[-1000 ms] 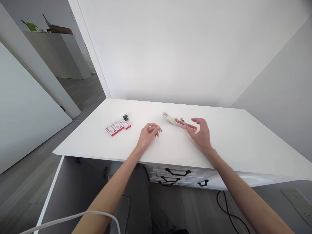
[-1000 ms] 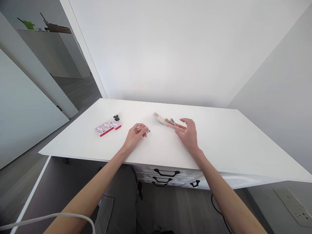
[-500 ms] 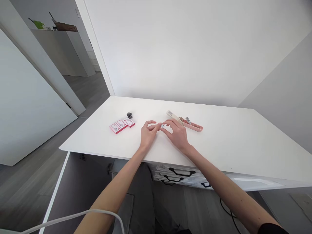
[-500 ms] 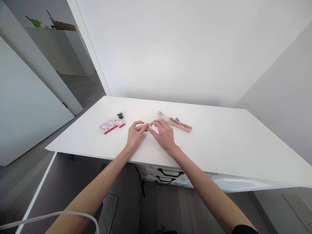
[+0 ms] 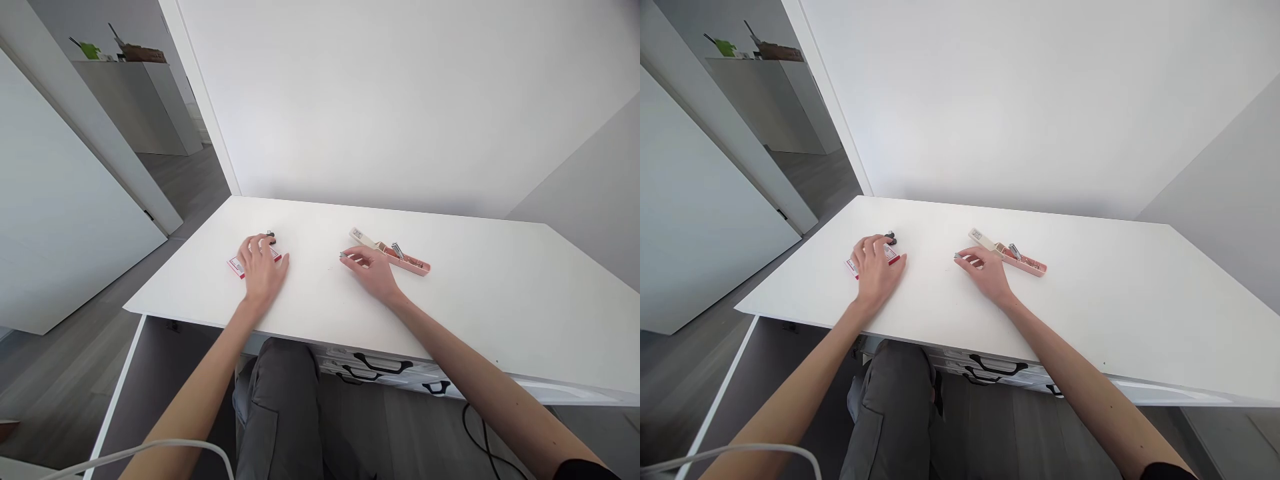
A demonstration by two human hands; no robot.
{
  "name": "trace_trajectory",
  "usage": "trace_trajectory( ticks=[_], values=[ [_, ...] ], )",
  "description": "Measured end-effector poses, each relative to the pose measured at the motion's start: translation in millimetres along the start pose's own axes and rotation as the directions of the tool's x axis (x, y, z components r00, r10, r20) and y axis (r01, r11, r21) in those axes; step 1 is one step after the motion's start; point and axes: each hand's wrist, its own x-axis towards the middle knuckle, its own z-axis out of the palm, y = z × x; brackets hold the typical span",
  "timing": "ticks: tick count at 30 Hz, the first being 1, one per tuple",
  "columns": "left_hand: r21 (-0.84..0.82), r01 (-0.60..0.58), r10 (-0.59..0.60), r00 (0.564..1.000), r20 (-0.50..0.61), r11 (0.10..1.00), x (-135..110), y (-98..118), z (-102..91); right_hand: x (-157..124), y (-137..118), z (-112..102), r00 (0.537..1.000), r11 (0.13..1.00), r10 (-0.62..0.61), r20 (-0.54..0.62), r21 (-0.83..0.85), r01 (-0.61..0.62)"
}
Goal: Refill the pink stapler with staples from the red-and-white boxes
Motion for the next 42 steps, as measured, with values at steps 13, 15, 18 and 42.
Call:
trace_trajectory(
  ticks=[13, 15, 18, 42],
  values=[
    [0.217, 0.006, -0.016, 0.999, 0.048, 0.976, -3.6, -12.1, -2.4, 3.7, -3.5, -1.7, 0.992, 0.992, 0.108, 0.065, 0.055, -0.112],
    [0.207, -0.020, 0.008, 0.998, 0.062, 0.978, -4.5, -9.2, -4.5, 3.7, -4.5, -1.7, 0.990, 0.991, 0.117, 0.073, 0.063, -0.121],
    [0.158, -0.086, 0.070, 0.992, 0.102, 0.984, -6.0, -3.4, -7.6, 3.5, -5.3, -1.1, 0.987, 0.987, 0.140, 0.084, 0.068, -0.146],
    [-0.420, -0.096, 0.272, 0.883, 0.382, 0.902, -5.9, 6.2, -26.6, 1.7, -21.4, -3.4, 0.865, 0.828, 0.112, 0.488, 0.435, -0.353]
  ],
)
